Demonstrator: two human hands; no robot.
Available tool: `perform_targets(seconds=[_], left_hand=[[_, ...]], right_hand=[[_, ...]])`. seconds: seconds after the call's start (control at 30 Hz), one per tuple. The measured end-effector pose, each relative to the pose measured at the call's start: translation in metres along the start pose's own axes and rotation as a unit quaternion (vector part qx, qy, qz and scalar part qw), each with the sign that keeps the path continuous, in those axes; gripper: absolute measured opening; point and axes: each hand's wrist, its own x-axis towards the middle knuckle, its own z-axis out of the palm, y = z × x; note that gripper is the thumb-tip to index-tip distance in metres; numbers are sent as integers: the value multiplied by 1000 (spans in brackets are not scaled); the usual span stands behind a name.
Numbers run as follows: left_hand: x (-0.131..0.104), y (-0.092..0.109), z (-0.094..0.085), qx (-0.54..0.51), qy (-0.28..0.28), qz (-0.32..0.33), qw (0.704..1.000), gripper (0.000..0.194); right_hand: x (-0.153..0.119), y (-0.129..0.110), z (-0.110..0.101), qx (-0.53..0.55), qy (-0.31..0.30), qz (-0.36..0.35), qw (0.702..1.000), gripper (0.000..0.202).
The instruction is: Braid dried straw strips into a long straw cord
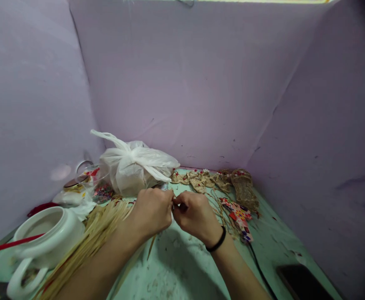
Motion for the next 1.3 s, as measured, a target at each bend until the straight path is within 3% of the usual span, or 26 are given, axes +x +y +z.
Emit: perform_targets(seconds=[0.1,0.27,0.47,0.7,0.87,0.97,1.03,1.13,1.3], left_hand=[[2,-1,1,-20,-23,-13,999,21],[6,-11,3,-165,-95,-22,981,18],[10,-8,16,-267,-101,-83,955,6],[16,-8,18,-446,-94,-132,880,7],[16,-14,20,-561,-99,-150,808,8],[16,-16,19,-610,-119,-177,763,8],[17,-17,18,-601,-127,-207,762,8],[18,-17,16,-558,-117,-234,788,8],[17,-10,20,-482,-104,-255,832,8]], right_hand=[[0,1,2,-1,-23,-8,1000,9],[-2,2,2,31,-68,-2,997,14],[-4,4,3,47,-91,-17,995,8],[0,5,1,134,-45,22,990,7],[1,9,6,286,-19,121,950,5],[1,10,5,305,-19,114,945,6],[0,8,2,229,-22,55,972,10],[-1,4,-4,71,-36,-28,996,12],[-1,1,0,-67,-79,-28,994,8]])
